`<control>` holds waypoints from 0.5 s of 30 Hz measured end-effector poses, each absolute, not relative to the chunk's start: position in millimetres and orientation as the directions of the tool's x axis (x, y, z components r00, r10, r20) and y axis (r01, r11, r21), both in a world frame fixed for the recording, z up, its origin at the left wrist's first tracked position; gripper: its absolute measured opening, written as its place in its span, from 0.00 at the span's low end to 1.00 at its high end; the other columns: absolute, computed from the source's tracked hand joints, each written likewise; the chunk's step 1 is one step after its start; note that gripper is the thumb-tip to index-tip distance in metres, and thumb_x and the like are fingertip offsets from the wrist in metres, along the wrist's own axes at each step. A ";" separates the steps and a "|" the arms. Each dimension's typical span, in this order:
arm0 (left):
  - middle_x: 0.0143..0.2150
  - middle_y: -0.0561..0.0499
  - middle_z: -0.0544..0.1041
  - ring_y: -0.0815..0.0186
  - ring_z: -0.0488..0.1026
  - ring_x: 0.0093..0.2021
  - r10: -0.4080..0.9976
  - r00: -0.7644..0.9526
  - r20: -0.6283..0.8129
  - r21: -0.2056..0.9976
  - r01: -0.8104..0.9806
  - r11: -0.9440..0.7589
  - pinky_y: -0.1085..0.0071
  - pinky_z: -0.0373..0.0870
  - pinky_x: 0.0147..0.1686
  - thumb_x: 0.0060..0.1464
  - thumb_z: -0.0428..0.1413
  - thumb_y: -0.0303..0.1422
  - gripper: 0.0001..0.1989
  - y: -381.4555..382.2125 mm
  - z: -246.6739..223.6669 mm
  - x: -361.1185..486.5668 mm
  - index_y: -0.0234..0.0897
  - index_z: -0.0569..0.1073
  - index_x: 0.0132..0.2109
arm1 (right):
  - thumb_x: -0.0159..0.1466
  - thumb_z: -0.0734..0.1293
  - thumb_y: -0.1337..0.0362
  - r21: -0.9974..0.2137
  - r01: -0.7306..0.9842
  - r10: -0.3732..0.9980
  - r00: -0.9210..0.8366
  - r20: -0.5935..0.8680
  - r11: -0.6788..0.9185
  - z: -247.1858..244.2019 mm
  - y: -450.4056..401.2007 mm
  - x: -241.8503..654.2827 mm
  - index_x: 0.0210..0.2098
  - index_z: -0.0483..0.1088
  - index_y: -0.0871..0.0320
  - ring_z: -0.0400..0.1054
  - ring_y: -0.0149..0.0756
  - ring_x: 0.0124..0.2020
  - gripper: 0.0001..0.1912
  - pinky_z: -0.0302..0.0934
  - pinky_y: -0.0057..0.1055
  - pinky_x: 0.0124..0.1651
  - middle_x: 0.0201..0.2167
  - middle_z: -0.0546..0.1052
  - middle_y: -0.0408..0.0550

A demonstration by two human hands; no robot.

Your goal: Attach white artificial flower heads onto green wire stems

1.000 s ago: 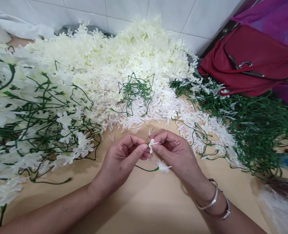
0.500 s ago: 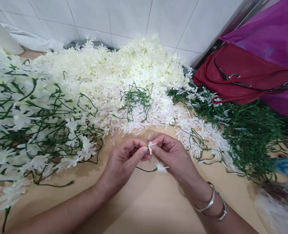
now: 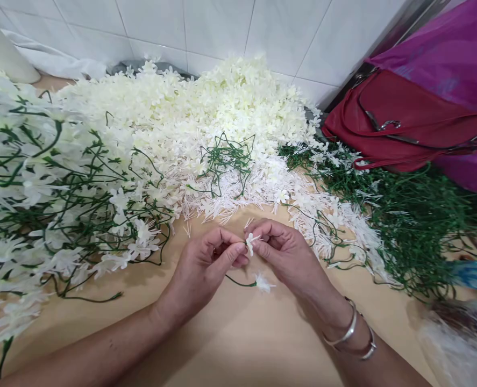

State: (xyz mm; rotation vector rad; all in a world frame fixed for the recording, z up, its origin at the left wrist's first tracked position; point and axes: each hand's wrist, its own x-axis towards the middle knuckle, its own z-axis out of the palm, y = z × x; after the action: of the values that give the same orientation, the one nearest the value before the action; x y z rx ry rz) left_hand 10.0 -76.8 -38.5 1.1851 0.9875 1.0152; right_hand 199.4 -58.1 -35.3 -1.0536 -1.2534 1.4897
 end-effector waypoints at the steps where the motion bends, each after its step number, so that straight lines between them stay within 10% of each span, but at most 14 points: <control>1: 0.32 0.49 0.83 0.66 0.81 0.34 0.964 0.258 -0.066 0.993 -0.081 0.089 0.73 0.78 0.38 0.66 0.61 0.37 0.10 -76.9 -38.8 9.6 0.35 0.78 0.39 | 0.61 0.79 0.56 -0.991 -0.101 0.967 -0.248 -0.063 -0.090 -33.9 -58.2 199.9 0.32 0.79 0.54 0.73 0.35 0.39 0.10 0.69 0.32 0.45 0.36 0.80 0.45; 15: 0.33 0.48 0.83 0.65 0.82 0.35 0.961 0.266 -0.078 0.995 -0.045 0.093 0.71 0.79 0.38 0.66 0.61 0.38 0.11 -75.4 -42.4 13.2 0.35 0.76 0.38 | 0.62 0.79 0.54 -0.985 -0.065 0.934 -0.334 -0.128 -0.158 -25.7 -56.0 203.3 0.32 0.77 0.55 0.70 0.34 0.37 0.13 0.66 0.30 0.40 0.34 0.76 0.45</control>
State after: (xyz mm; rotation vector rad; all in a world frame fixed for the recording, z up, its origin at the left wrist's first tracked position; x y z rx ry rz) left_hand 13.2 -75.4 -42.4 1.2197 1.0112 0.9776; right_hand 203.3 -56.0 -25.7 -1.0692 -1.3076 1.6067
